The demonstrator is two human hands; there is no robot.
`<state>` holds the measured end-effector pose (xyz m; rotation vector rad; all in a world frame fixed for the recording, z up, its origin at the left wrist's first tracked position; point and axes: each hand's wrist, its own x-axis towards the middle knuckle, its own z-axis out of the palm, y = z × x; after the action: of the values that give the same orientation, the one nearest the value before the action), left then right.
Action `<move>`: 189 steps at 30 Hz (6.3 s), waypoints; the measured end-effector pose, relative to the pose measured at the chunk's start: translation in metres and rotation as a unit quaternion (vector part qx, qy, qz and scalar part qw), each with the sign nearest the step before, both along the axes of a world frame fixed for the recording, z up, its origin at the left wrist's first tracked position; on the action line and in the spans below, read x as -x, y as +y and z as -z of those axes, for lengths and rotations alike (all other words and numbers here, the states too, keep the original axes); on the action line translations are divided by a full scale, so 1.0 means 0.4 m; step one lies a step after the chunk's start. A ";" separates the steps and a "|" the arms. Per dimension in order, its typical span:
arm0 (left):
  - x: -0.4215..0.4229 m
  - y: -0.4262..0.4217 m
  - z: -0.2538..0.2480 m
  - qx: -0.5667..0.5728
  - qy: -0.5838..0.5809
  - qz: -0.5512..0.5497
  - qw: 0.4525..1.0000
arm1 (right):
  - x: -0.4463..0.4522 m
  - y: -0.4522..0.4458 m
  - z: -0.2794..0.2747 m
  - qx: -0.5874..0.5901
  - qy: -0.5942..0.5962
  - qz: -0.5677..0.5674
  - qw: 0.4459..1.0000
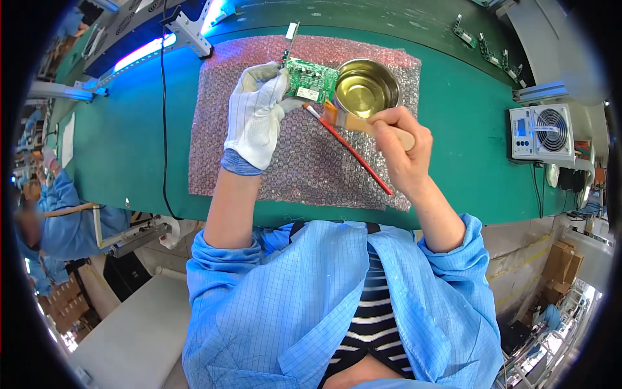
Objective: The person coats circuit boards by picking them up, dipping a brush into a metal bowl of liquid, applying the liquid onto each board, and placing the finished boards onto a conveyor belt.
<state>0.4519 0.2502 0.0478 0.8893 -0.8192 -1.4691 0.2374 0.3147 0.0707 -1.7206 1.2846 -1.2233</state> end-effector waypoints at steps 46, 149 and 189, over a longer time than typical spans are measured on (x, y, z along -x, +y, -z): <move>0.053 -0.482 0.101 -0.128 -0.099 -0.125 0.979 | 0.580 -0.132 0.334 -0.104 -0.630 0.066 0.767; -0.256 0.094 0.108 -0.110 0.207 -0.077 0.969 | 0.491 -0.171 0.376 -0.189 -0.600 0.058 0.775; -0.366 0.181 0.170 -0.128 0.286 -0.117 0.942 | 0.463 -0.175 0.448 -0.193 -0.604 -0.002 0.773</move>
<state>0.5984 0.3225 -0.0203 0.6622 -0.0878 -1.5265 0.0521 0.2445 -0.1084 -0.3682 0.6062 -1.4882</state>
